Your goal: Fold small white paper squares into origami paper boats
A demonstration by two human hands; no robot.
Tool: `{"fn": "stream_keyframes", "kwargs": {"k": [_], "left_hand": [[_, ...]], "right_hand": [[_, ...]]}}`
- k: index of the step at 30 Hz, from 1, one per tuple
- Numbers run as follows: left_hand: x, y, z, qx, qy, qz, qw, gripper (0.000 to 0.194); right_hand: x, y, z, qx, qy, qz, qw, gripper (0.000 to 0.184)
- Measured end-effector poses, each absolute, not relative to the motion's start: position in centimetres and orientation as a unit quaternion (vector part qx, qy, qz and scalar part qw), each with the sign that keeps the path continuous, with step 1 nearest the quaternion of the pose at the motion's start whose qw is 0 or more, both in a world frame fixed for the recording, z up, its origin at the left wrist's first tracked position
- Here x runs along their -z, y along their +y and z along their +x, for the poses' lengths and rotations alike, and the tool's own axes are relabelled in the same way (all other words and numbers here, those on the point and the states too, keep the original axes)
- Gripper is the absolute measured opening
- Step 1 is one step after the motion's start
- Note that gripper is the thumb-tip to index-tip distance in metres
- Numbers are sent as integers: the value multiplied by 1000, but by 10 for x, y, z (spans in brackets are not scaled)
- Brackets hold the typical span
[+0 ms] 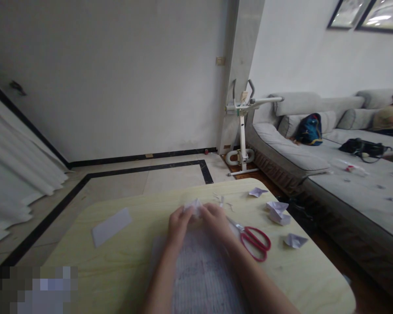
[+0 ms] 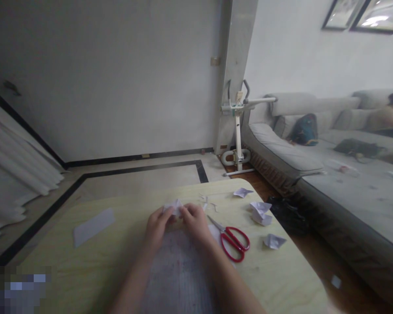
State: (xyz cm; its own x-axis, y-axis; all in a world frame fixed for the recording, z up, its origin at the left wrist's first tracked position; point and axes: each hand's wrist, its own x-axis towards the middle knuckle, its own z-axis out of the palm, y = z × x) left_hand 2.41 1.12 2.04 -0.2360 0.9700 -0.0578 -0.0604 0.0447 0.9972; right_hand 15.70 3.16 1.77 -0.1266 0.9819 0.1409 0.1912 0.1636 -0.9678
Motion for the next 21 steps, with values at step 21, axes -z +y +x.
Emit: {"fn": "stream_keyframes", "kwargs": {"k": [21], "left_hand": [[-21, 11, 26, -559, 552, 411, 463, 32]], "right_hand": [[-15, 33, 156, -509, -549, -463, 475, 23]]}}
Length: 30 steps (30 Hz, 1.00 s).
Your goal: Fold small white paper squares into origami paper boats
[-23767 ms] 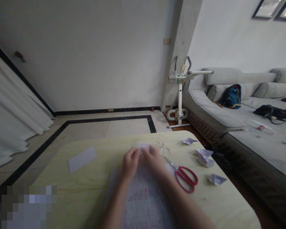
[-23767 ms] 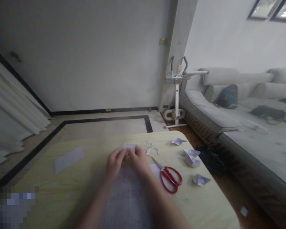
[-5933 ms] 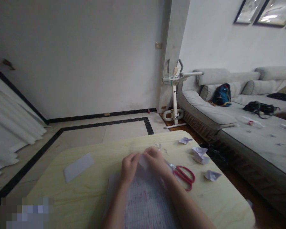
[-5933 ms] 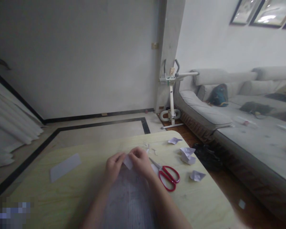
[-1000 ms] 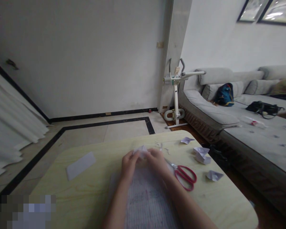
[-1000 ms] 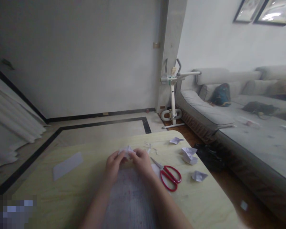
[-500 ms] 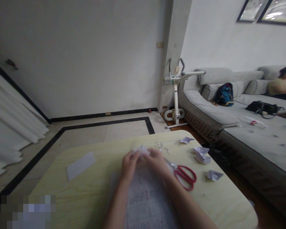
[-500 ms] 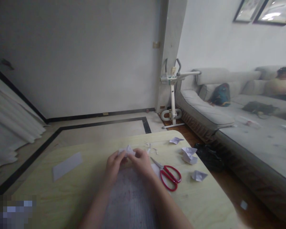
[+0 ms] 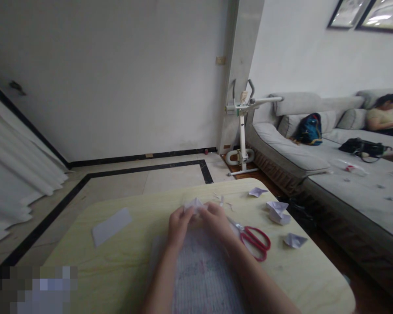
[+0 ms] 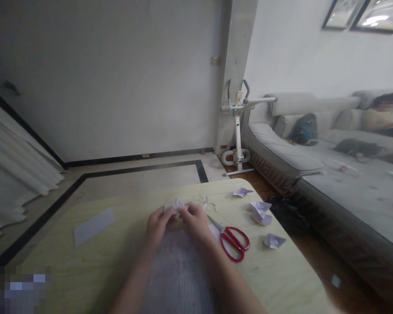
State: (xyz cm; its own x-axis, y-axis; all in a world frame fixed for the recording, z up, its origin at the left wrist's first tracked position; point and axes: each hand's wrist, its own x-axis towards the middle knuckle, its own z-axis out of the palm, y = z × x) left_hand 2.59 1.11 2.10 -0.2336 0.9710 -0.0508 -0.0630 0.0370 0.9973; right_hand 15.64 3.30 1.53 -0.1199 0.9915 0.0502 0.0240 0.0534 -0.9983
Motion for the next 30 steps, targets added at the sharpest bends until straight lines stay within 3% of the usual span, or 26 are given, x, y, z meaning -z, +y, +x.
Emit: {"fn": "stream_keyframes", "kwargs": {"k": [11, 30], "left_hand": [[-13, 14, 26, -558, 574, 458, 387, 30], [-17, 12, 27, -580, 550, 391, 456, 30]], "right_hand": [[-19, 31, 153, -500, -547, -483, 466, 21], [-12, 32, 155, -529, -531, -479, 457, 33]]}}
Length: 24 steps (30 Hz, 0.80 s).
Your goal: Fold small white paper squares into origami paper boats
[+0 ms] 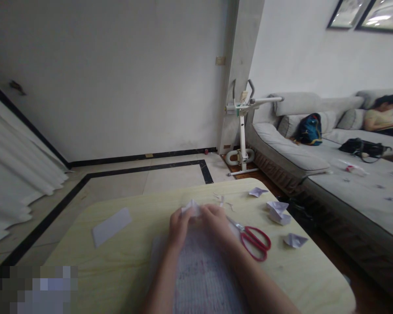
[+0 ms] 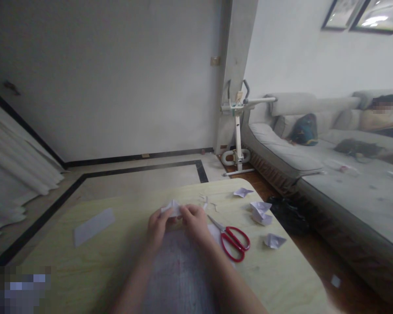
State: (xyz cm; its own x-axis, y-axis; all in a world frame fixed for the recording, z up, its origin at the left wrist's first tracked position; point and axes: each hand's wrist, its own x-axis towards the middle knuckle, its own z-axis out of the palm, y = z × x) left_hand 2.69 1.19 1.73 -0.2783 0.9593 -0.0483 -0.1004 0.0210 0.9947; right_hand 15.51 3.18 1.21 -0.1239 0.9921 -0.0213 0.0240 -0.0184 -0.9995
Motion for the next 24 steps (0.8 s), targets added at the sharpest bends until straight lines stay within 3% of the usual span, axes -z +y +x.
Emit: {"fn": "stream_keyframes", "kwargs": {"k": [6, 11, 13, 18, 21, 24], "left_hand": [[-16, 11, 27, -577, 541, 405, 458, 36], [-11, 12, 26, -551, 548, 443, 448, 42], [-9, 13, 25, -553, 569, 472, 385, 40], [-8, 13, 27, -546, 564, 615, 78, 34], [-10, 11, 31, -492, 532, 688, 45, 30], [-10, 11, 33, -476, 502, 715, 103, 30]], "right_hand": [[-15, 32, 155, -507, -528, -495, 469, 34], [-17, 31, 155, -504, -526, -485, 484, 23], [-16, 32, 155, -503, -526, -485, 486, 21], [-11, 35, 157, -420, -550, -511, 510, 18], [-11, 35, 156, -414, -560, -509, 506, 22], [-13, 33, 155, -447, -554, -494, 499, 27]]}}
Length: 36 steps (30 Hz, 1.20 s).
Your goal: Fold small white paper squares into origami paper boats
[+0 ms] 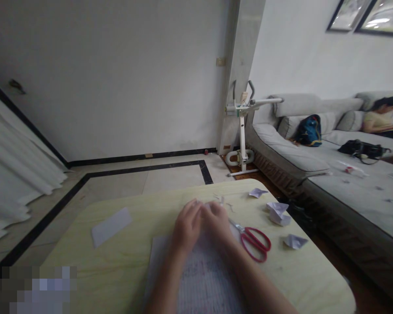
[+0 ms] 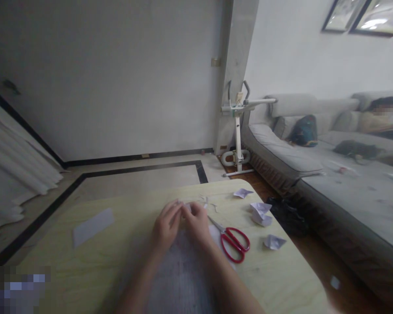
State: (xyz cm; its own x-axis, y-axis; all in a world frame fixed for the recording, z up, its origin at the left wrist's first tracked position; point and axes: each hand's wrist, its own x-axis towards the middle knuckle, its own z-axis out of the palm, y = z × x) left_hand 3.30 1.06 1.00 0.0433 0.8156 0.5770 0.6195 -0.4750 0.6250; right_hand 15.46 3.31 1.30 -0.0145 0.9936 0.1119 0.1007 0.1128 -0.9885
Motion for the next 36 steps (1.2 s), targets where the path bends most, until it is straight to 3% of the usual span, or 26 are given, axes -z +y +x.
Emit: {"fn": "stream_keyframes", "kwargs": {"k": [9, 13, 18, 36], "left_hand": [[-11, 9, 32, -493, 526, 646, 252, 32], [-17, 7, 36, -497, 524, 615, 317, 32], [-17, 8, 37, -487, 524, 621, 321, 34], [-12, 6, 34, -452, 542, 643, 296, 36]], "right_hand": [[-20, 29, 153, -484, -535, -452, 525, 17], [-19, 31, 156, -465, -557, -449, 522, 22], [-18, 35, 159, -482, -537, -465, 513, 29], [-17, 27, 154, -483, -549, -448, 515, 14]]}}
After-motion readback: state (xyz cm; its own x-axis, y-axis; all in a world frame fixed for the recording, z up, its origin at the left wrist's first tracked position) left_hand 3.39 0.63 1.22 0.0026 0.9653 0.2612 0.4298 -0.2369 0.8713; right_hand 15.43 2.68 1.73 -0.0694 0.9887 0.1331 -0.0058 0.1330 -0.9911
